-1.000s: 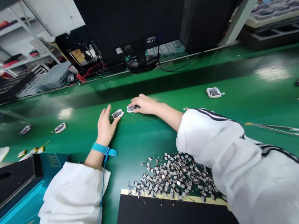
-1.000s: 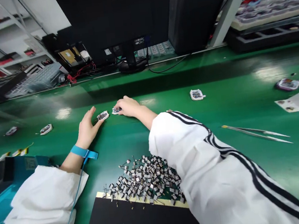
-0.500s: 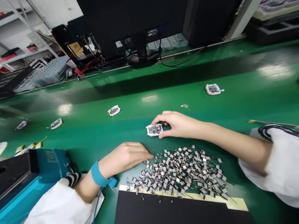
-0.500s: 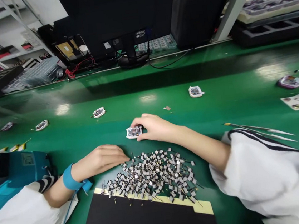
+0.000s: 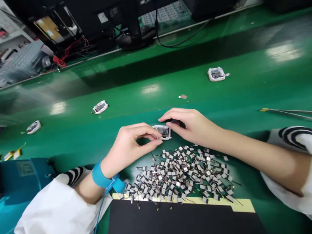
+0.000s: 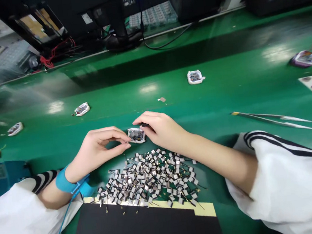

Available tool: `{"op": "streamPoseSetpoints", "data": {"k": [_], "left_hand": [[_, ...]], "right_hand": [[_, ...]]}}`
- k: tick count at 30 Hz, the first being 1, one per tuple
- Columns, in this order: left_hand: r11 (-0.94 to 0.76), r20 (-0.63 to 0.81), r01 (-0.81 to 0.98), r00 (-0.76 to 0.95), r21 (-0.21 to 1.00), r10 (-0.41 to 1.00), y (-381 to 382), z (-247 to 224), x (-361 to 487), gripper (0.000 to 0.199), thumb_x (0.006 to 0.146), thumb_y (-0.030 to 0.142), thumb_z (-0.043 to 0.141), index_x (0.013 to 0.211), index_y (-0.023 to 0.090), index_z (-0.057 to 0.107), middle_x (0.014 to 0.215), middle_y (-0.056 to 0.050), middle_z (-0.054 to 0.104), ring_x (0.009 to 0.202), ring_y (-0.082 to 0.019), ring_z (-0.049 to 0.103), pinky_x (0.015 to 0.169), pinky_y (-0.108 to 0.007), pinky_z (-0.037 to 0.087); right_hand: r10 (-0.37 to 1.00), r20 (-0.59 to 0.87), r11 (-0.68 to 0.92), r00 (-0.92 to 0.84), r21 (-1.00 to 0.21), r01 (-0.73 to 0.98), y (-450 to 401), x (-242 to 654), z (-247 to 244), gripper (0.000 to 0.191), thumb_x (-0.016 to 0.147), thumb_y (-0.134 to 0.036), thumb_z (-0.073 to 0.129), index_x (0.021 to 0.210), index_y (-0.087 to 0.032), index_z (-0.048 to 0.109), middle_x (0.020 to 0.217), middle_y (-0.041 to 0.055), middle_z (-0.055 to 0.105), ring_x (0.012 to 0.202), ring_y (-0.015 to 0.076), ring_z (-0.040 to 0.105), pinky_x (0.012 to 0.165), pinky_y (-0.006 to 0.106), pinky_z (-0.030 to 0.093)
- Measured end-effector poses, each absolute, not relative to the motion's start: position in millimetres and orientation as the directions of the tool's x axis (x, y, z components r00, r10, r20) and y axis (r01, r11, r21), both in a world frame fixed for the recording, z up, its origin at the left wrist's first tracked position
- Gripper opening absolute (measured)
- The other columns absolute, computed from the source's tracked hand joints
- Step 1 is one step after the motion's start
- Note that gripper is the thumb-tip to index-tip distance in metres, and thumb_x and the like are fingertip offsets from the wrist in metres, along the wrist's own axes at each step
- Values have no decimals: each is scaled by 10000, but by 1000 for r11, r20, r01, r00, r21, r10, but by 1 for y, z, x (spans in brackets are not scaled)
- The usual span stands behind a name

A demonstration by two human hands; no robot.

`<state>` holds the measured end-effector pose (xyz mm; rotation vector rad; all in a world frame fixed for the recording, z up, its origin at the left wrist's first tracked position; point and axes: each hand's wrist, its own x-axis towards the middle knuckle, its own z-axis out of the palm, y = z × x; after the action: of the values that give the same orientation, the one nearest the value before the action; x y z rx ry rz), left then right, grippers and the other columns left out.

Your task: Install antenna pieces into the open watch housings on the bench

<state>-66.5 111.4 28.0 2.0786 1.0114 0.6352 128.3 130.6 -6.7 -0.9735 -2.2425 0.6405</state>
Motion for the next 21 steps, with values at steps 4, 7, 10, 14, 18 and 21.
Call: {"op": "streamPoseSetpoints", "data": {"k": [4, 7, 10, 14, 18, 21], "left_hand": [[-543, 207, 557, 553, 629, 807, 117, 24, -61, 111, 753, 223, 580, 838, 183, 640, 832, -8, 628, 748, -90, 582, 686, -172, 465], [-623, 263, 600, 580, 502, 771, 118, 20, -59, 116, 764, 198, 567, 857, 174, 632, 838, -5, 637, 767, -89, 586, 710, -174, 464], [-697, 285, 607, 640, 381, 714, 117, 17, -58, 111, 784, 193, 537, 848, 167, 624, 826, -3, 638, 764, -101, 584, 708, -197, 470], [-755, 239, 604, 718, 254, 654, 112, 16, -60, 135, 803, 163, 499, 892, 151, 600, 911, -22, 618, 822, -124, 568, 737, -227, 477], [-779, 215, 612, 749, 137, 626, 108, 19, -60, 151, 799, 152, 501, 927, 138, 581, 870, -29, 618, 784, -141, 566, 694, -246, 482], [-795, 221, 601, 767, 85, 603, 107, 21, -59, 137, 800, 155, 501, 905, 136, 586, 842, -31, 620, 757, -144, 568, 667, -250, 481]], "right_hand": [[731, 256, 637, -632, -586, 500, 121, 138, -5, 305, 781, -304, 532, 1048, -157, 529, 1056, 52, 556, 956, 171, 507, 838, 316, 423], [769, 242, 613, -592, -544, 573, 118, 135, -7, 381, 729, -371, 592, 1023, -134, 538, 1001, 62, 575, 914, 193, 522, 793, 334, 446], [767, 286, 623, -574, -546, 561, 118, 132, -11, 392, 731, -324, 602, 1058, -126, 515, 1006, 53, 589, 927, 181, 532, 801, 317, 452], [759, 303, 627, -576, -579, 521, 119, 131, -13, 426, 724, -300, 616, 1093, -126, 494, 1046, 41, 590, 958, 160, 538, 809, 282, 456], [767, 277, 607, -579, -606, 515, 119, 132, -11, 379, 729, -280, 611, 1066, -133, 517, 1007, 31, 607, 924, 156, 555, 769, 266, 462], [774, 259, 594, -578, -612, 522, 119, 132, -9, 353, 726, -267, 610, 1043, -134, 530, 962, 26, 615, 900, 157, 561, 740, 260, 457]]}}
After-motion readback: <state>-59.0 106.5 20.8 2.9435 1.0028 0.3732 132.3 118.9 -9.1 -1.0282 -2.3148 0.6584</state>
